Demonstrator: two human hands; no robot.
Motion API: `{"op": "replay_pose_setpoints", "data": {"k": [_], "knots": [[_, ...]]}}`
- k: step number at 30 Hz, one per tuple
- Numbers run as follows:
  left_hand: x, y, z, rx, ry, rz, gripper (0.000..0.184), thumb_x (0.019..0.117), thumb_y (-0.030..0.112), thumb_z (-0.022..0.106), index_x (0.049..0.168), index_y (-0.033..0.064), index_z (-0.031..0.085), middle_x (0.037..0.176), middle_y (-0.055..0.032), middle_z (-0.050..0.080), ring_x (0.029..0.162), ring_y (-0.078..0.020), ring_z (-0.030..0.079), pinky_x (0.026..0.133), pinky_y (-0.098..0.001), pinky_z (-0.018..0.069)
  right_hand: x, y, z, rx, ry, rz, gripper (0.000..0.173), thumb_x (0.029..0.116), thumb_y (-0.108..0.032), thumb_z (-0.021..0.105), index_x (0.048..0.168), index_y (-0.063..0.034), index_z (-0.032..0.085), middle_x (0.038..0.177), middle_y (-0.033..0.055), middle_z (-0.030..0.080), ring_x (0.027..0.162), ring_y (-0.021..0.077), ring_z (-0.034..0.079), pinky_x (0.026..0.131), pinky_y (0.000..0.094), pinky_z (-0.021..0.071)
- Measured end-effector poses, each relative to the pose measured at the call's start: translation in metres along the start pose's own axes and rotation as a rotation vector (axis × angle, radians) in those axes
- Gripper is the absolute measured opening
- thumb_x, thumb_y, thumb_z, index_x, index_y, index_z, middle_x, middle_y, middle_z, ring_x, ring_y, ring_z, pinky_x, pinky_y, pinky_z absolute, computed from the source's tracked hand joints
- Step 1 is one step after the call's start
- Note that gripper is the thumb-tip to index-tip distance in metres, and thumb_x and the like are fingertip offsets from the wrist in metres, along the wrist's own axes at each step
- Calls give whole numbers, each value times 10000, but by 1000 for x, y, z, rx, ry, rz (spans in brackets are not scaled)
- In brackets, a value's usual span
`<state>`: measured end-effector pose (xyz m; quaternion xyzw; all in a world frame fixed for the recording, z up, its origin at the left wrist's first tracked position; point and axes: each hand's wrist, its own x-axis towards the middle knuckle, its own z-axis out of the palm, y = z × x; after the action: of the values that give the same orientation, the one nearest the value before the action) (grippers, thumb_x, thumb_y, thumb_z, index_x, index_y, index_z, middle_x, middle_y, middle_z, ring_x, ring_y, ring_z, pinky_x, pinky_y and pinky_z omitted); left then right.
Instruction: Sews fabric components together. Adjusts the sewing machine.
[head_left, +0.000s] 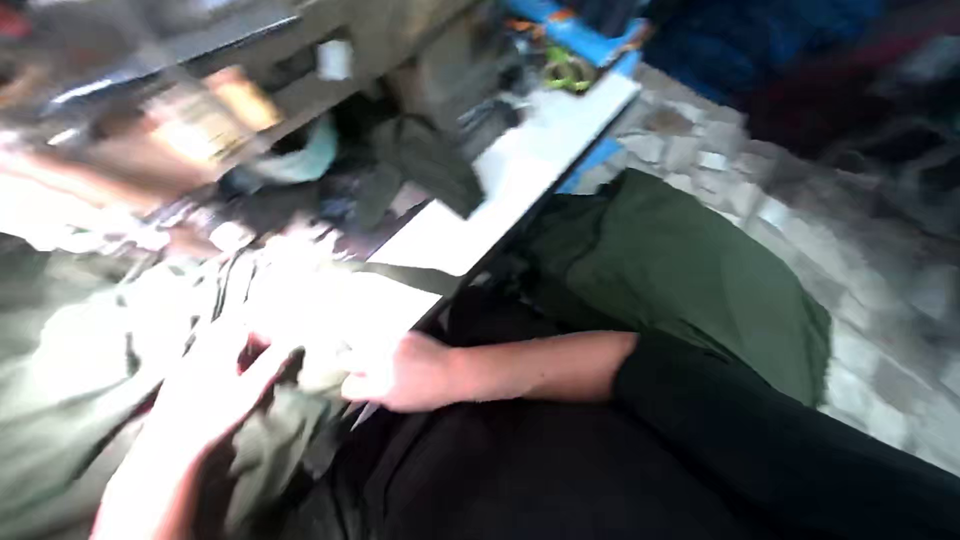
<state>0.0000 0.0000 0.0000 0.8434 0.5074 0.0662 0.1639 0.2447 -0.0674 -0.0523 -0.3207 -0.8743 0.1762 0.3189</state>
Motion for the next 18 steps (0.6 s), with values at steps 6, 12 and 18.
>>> {"op": "replay_pose_setpoints", "data": {"k": [6,12,18], "knots": [[7,36,51,75,255,0,617,1018,460,428,1431,25,571,1513,-225,507,1407,-417,474,1139,-642,339,-3,8,-21,77,-105,7,130,891,17,646,944,-19,760,1065,148,755,892,300,747,703,477,606],[0,39,67,135,282,15,581,1020,418,403,1464,84,570,1554,-200,478,1439,-408,446,1154,-639,309,-17,54,-87,-204,-42,587,340,904,-1,671,1241,33,673,1427,249,566,893,408,721,724,578,585],[4,41,58,58,271,-30,514,1022,368,435,1376,60,644,1486,-199,552,1402,-421,483,1142,-638,325,-19,37,-82,-87,25,347,164,833,43,713,986,51,653,1131,243,677,745,347,710,622,505,591]]}}
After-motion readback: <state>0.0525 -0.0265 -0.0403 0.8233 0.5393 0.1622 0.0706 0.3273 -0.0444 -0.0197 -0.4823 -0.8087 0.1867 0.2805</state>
